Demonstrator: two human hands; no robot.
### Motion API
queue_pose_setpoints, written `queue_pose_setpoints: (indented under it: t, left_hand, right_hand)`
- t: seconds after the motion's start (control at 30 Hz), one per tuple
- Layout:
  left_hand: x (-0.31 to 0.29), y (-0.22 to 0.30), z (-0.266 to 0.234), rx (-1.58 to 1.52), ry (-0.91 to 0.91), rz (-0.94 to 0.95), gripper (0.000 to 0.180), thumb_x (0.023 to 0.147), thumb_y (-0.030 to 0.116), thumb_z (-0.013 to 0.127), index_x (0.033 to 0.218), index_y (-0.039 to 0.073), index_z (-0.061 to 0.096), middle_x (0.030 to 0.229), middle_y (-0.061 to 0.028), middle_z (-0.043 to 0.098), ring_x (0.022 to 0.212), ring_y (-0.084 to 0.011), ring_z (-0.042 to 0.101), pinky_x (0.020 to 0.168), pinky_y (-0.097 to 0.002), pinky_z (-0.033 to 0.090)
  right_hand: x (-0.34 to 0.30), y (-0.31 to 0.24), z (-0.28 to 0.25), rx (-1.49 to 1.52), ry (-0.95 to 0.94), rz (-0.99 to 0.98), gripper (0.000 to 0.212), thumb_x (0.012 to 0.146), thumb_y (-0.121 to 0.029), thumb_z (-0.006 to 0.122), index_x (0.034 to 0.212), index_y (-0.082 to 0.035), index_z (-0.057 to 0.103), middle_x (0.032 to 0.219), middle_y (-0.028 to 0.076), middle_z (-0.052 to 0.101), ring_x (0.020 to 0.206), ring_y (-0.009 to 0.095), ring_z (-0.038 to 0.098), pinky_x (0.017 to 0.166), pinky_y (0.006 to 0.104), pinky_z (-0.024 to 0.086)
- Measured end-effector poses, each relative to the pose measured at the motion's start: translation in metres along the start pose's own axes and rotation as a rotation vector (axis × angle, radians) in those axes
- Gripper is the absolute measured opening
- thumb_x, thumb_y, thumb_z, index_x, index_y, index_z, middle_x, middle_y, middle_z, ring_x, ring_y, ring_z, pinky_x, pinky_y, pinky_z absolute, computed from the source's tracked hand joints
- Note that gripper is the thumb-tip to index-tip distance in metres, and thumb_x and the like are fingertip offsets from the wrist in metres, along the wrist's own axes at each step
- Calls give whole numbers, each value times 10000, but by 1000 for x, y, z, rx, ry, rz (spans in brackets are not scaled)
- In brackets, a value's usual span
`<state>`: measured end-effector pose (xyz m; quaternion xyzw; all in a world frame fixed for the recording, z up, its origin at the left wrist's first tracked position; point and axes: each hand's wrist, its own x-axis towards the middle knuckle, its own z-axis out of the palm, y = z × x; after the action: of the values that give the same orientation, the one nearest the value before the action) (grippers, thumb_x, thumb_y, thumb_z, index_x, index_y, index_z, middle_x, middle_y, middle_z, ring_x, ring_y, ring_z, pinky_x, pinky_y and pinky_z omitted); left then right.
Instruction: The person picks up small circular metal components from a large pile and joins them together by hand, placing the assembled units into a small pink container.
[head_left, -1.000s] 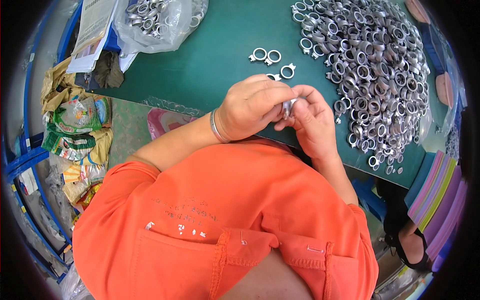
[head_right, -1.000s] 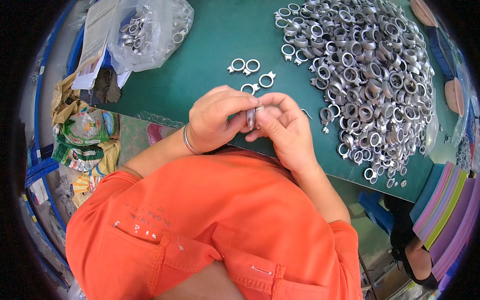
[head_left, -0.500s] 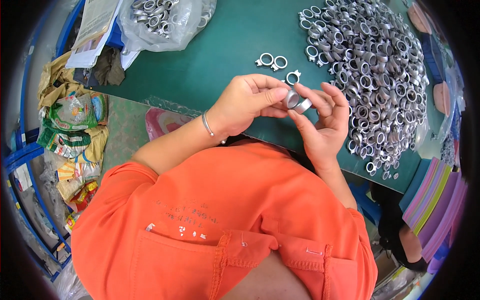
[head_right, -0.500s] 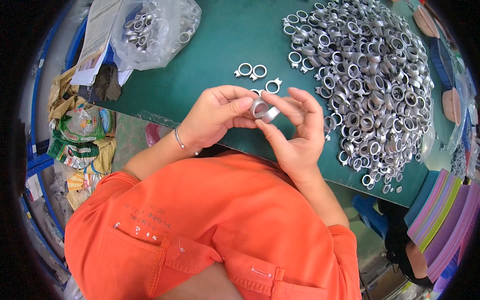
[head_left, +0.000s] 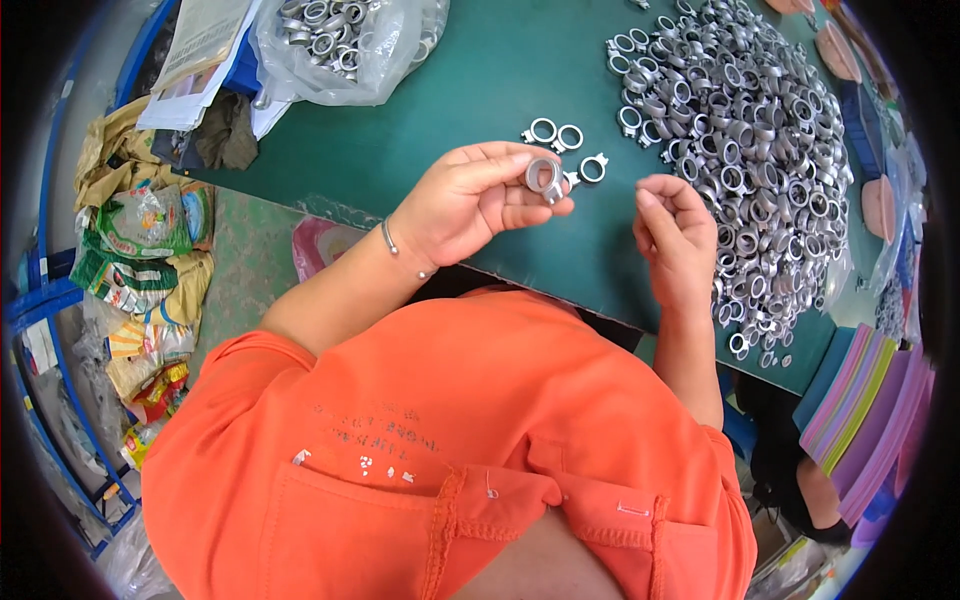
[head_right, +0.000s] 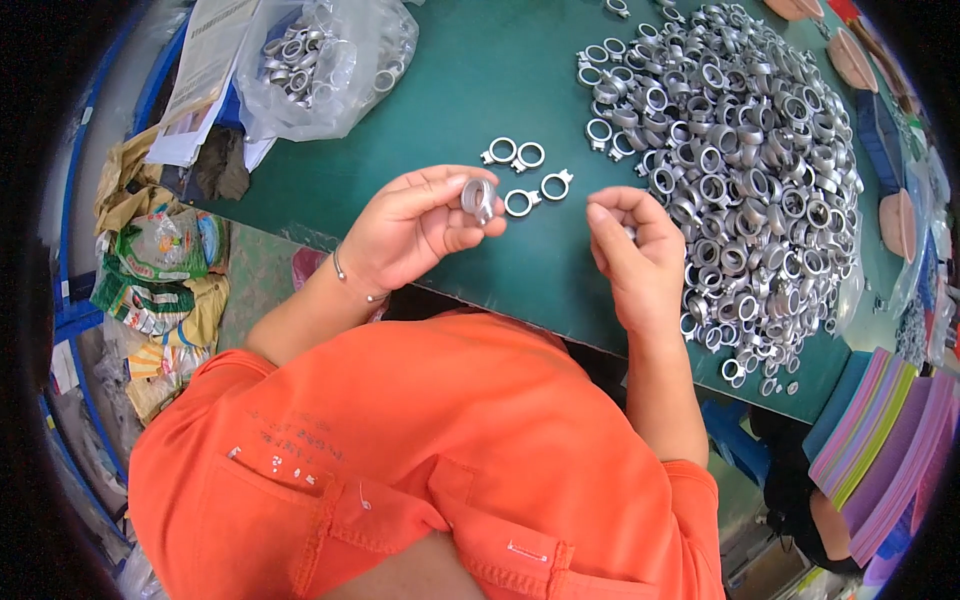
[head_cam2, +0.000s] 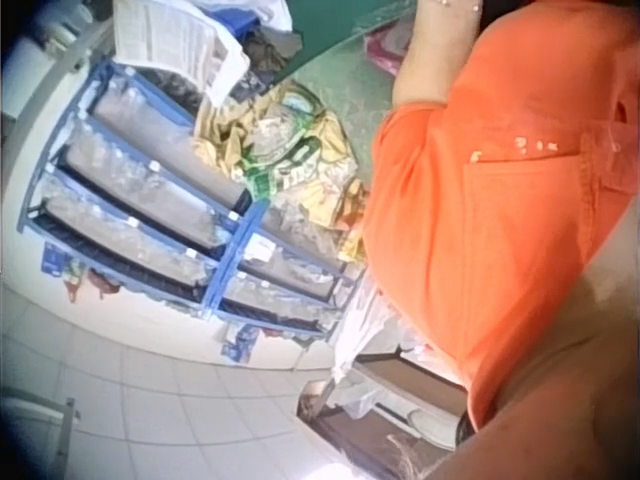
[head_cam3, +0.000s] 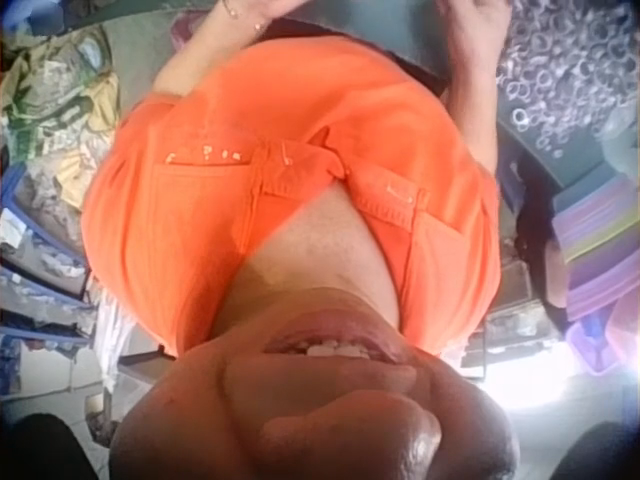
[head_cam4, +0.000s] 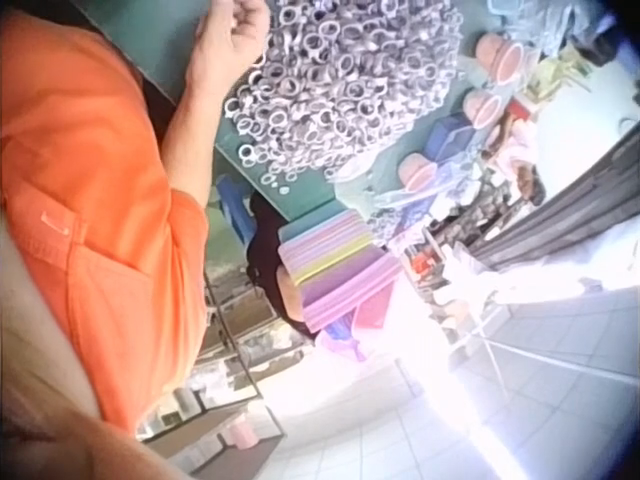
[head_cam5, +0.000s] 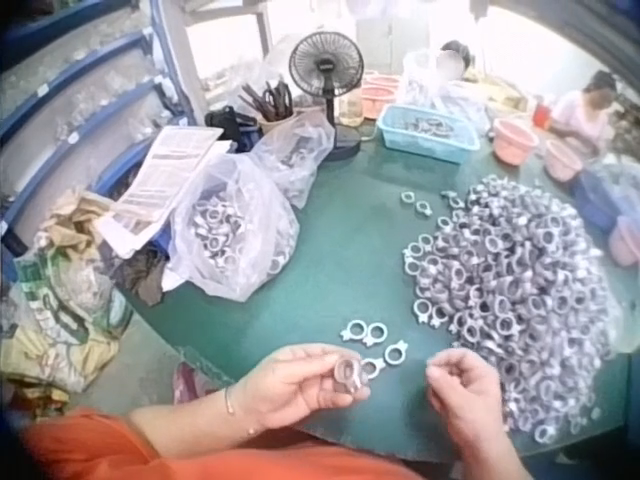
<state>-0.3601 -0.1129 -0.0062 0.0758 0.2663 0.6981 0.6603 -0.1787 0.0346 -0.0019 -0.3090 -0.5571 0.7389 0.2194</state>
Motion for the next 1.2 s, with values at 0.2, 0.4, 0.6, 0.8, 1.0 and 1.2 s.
queue_pose_setpoints:
  t: [0.2, 0.4, 0.6, 0.8, 1.0, 1.2]
  left_hand:
    - [-1, 2, 12, 85, 93, 41, 271, 943, 119, 437, 1094, -91, 516, 985, -184, 608, 942, -307, 627, 768, -292, 561]
    - [-2, -5, 14, 140, 159, 16, 254, 939, 125, 447, 1100, -57, 522, 982, -144, 612, 880, -236, 637, 743, -285, 567]
    - [-1, 2, 9, 180, 200, 36, 171, 910, 132, 514, 1007, -4, 547, 835, -65, 591, 738, -168, 606, 574, -225, 511]
    - [24, -9, -3, 1434, 145, 509, 122, 762, 70, 685, 860, 24, 627, 728, -46, 543, 634, -138, 544, 567, -269, 454]
    - [25, -20, -10, 1697, 71, 587, 118, 699, 51, 706, 785, 35, 626, 749, -90, 533, 661, -219, 554, 613, -307, 461]
    - [21, -23, -8, 1608, 145, 668, 192, 684, 50, 728, 841, 44, 617, 754, -61, 523, 661, -197, 530, 610, -290, 450]
  right_hand:
    - [3, -4, 29, -126, -81, -140, 230, 825, -55, 641, 1044, -8, 588, 743, -46, 524, 605, 5, 418, 524, 145, 319]
    - [-1, 3, 42, -282, -138, -298, 241, 853, -77, 608, 1082, -13, 571, 678, -59, 470, 574, 5, 392, 500, 149, 306]
    - [14, -2, 8, -571, 105, -265, 154, 896, -24, 464, 1014, -7, 562, 718, 15, 527, 602, 61, 473, 537, 214, 404]
    - [14, 4, 25, -1159, -49, -301, 141, 786, -138, 641, 899, -60, 609, 838, 150, 559, 737, 358, 575, 640, 423, 470]
    - [11, 10, 10, -807, -60, -282, 113, 753, -67, 684, 828, -28, 608, 793, 70, 587, 627, 185, 536, 578, 277, 434]
    - [-4, 13, 8, -264, -79, -316, 120, 739, 2, 693, 835, 0, 621, 936, 45, 617, 707, 64, 498, 593, 195, 391]
